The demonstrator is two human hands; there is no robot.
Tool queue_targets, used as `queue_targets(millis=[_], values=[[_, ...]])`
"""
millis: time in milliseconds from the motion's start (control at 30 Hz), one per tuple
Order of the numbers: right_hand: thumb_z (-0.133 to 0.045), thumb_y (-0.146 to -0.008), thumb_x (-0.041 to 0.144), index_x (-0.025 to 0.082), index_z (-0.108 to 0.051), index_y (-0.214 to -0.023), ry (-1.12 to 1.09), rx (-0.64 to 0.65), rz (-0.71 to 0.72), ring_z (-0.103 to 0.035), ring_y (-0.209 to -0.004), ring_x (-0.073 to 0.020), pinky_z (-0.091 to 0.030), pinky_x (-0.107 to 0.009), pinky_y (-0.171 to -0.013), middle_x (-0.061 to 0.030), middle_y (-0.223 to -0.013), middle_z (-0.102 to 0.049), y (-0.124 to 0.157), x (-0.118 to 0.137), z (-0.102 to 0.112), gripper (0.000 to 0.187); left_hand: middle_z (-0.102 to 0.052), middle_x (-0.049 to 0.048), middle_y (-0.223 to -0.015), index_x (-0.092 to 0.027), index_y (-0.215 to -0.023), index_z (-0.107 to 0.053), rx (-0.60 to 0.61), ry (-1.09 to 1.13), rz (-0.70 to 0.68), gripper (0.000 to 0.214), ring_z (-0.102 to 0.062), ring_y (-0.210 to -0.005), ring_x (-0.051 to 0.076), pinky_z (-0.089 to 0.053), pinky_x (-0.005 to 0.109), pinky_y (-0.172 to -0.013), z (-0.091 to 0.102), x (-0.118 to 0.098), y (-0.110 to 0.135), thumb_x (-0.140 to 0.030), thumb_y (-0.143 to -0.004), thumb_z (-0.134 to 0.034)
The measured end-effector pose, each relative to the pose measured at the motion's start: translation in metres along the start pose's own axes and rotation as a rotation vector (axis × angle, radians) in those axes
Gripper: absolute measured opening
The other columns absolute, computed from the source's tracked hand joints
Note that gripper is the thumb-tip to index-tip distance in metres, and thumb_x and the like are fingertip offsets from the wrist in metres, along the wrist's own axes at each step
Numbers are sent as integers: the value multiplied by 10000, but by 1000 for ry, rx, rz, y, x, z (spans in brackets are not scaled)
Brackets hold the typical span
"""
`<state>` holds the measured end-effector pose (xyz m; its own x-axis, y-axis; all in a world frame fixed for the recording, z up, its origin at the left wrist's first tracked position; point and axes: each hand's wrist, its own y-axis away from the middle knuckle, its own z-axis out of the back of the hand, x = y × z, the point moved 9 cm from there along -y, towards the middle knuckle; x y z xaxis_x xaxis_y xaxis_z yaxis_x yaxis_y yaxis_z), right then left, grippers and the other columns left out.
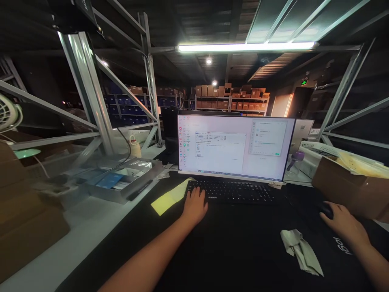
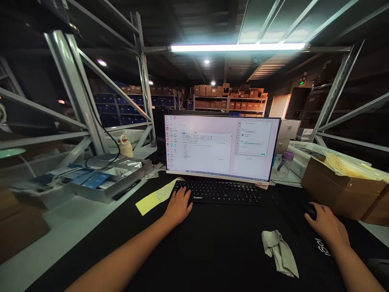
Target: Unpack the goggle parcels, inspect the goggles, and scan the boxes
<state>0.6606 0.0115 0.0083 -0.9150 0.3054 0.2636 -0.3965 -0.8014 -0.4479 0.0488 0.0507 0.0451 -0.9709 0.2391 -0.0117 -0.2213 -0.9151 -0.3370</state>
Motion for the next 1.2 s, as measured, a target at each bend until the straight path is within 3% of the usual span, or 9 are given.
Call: queue_targets(millis=[367, 767, 900, 1033, 1200], values=[[-377, -699, 567, 173, -550, -1149, -55, -8, 52, -556, -1250, -422, -479, -486, -1035, -253, -1183, -614, -10, -5, -11, 623, -471, 193, -1546, -126, -1432, -505, 2, 1, -8, 513, -406, -1462, 333, -311, 516, -1204, 3, 1, 2, -288, -946, -523], [-448, -807, 522, 180, -620, -1227, 2, 58, -20, -623, -1183, -391, -500, -490, -973, -220, -1327, -585, 5, 6, 9, 569, -487, 209, -1528, -112, -1402, -531, -7, -2, -42, 484, -444, -1432, 346, -331, 519, -1199, 3, 0, 1, -270, -945, -529], [-448, -806, 462, 164, -604, -1243, -10, 43, -3, -590, -1239, -371, -461, -465, -1039, -238, -1313, -591, 4, 8, 7, 551, -495, 219, -1518, -97, -1394, -543, -12, -2, -52, 481, -454, -1423, 353, -343, 522, -1195, 4, 0, 1, -269, -944, -538], [-507, -777, 424, 222, -632, -1188, -51, 32, 68, -601, -1231, -332, -446, -416, -1059, -208, -1285, -623, 1, 10, -1, 475, -497, 221, -1517, -88, -1407, -537, -8, -13, -54, 496, -452, -1425, 361, -357, 525, -1186, 5, 0, 1, -272, -947, -540], [-522, -769, 483, 277, -650, -1176, -67, 19, 99, -641, -1164, -347, -490, -473, -957, -192, -1279, -635, -1, 2, -7, 474, -497, 223, -1517, -87, -1409, -535, -11, -23, -48, 492, -453, -1425, 360, -360, 530, -1183, 5, -1, 1, -261, -948, -541]])
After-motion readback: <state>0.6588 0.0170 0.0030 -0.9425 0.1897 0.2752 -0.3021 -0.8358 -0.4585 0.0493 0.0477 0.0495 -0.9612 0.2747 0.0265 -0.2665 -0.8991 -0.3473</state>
